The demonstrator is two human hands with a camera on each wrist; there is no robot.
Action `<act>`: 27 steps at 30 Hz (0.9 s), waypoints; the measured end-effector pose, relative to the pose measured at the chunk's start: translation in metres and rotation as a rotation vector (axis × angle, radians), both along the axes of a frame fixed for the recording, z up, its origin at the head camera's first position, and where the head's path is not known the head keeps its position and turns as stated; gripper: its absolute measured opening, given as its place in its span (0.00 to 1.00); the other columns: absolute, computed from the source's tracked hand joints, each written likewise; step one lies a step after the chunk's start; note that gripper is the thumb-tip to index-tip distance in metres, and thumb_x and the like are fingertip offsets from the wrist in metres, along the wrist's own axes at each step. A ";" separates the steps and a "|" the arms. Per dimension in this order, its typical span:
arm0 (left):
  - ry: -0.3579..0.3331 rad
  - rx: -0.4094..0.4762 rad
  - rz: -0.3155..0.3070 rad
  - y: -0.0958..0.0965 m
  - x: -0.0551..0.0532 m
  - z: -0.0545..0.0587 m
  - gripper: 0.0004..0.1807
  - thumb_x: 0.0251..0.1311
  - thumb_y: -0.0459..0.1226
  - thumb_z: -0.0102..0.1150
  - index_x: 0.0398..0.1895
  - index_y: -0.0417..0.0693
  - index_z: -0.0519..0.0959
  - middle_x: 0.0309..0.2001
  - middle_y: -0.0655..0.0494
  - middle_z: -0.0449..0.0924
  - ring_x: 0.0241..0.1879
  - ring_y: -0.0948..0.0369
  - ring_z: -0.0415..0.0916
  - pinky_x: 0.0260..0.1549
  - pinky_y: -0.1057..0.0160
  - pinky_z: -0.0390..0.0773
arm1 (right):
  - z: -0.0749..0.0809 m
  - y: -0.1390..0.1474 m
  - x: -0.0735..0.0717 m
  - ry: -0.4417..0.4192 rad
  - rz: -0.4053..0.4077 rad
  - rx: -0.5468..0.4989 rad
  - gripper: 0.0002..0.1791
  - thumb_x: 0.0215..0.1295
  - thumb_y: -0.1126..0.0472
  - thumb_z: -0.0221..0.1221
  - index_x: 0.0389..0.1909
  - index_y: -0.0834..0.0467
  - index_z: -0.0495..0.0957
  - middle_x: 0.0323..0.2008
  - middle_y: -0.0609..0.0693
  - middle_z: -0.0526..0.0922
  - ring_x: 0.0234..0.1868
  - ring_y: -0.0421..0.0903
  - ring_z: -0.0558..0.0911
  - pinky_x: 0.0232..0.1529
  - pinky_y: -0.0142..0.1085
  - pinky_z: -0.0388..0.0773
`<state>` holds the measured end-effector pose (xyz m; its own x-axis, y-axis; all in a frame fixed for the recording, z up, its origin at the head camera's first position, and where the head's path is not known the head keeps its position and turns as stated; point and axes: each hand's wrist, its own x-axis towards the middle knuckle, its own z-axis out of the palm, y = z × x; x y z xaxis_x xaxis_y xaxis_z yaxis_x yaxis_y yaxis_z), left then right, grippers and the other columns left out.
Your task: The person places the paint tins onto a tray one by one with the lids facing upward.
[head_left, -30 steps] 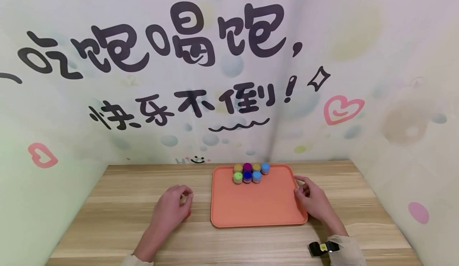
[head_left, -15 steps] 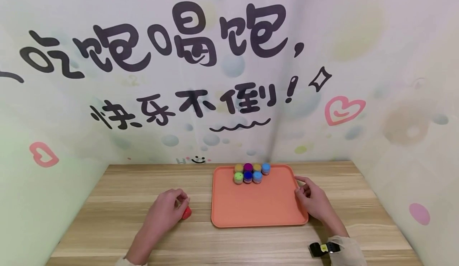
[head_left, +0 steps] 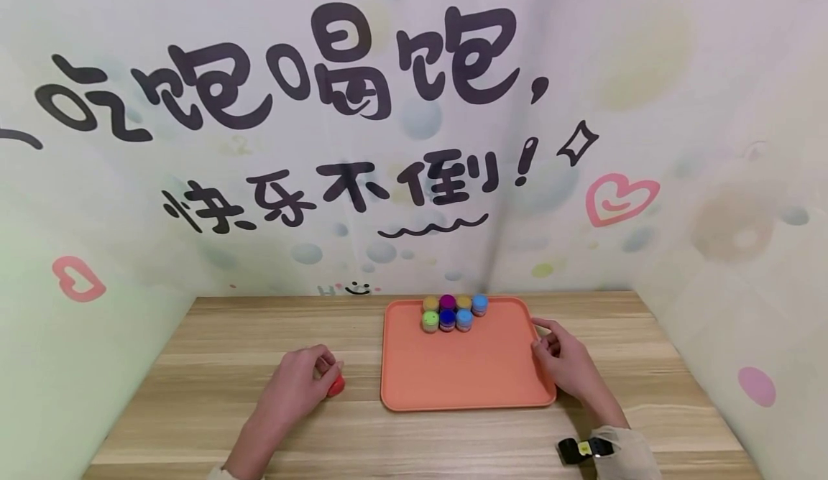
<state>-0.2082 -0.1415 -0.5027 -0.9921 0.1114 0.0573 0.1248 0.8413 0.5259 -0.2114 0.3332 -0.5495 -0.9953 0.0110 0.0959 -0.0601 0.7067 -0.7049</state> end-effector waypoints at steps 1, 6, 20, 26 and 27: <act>-0.005 0.008 -0.001 0.000 0.000 0.000 0.06 0.61 0.43 0.68 0.29 0.54 0.82 0.25 0.64 0.81 0.22 0.70 0.73 0.26 0.68 0.76 | 0.000 0.000 0.000 -0.002 0.001 0.000 0.24 0.74 0.59 0.56 0.69 0.54 0.69 0.35 0.49 0.78 0.31 0.40 0.76 0.33 0.31 0.74; -0.014 0.037 -0.010 0.002 0.000 0.001 0.06 0.60 0.42 0.70 0.29 0.54 0.82 0.25 0.64 0.81 0.24 0.71 0.74 0.27 0.69 0.77 | 0.002 -0.001 0.000 0.003 0.000 -0.011 0.23 0.74 0.59 0.57 0.68 0.54 0.70 0.34 0.49 0.78 0.31 0.40 0.76 0.32 0.31 0.74; 0.039 0.149 -0.030 0.007 0.000 0.005 0.06 0.56 0.36 0.72 0.31 0.53 0.83 0.33 0.59 0.83 0.28 0.70 0.80 0.29 0.74 0.80 | -0.001 0.001 -0.001 0.017 0.006 -0.005 0.23 0.74 0.60 0.57 0.68 0.55 0.70 0.34 0.49 0.78 0.30 0.39 0.76 0.32 0.31 0.74; 0.042 0.207 -0.040 0.010 0.000 0.005 0.06 0.56 0.34 0.72 0.30 0.53 0.83 0.31 0.59 0.85 0.29 0.69 0.82 0.29 0.74 0.81 | -0.001 0.002 -0.002 0.012 0.007 -0.004 0.24 0.74 0.60 0.57 0.68 0.55 0.70 0.34 0.49 0.78 0.31 0.39 0.76 0.32 0.31 0.74; 0.045 0.212 -0.044 0.010 0.000 0.005 0.06 0.56 0.34 0.72 0.30 0.54 0.83 0.31 0.60 0.85 0.29 0.69 0.83 0.29 0.74 0.81 | -0.001 0.001 -0.002 0.012 0.007 -0.003 0.24 0.74 0.60 0.57 0.68 0.55 0.70 0.34 0.49 0.78 0.31 0.39 0.76 0.32 0.31 0.74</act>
<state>-0.2086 -0.1314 -0.4976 -0.9825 0.1350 0.1285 0.1863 0.7060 0.6833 -0.2135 0.3346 -0.5506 -0.9941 0.0039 0.1083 -0.0742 0.7038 -0.7065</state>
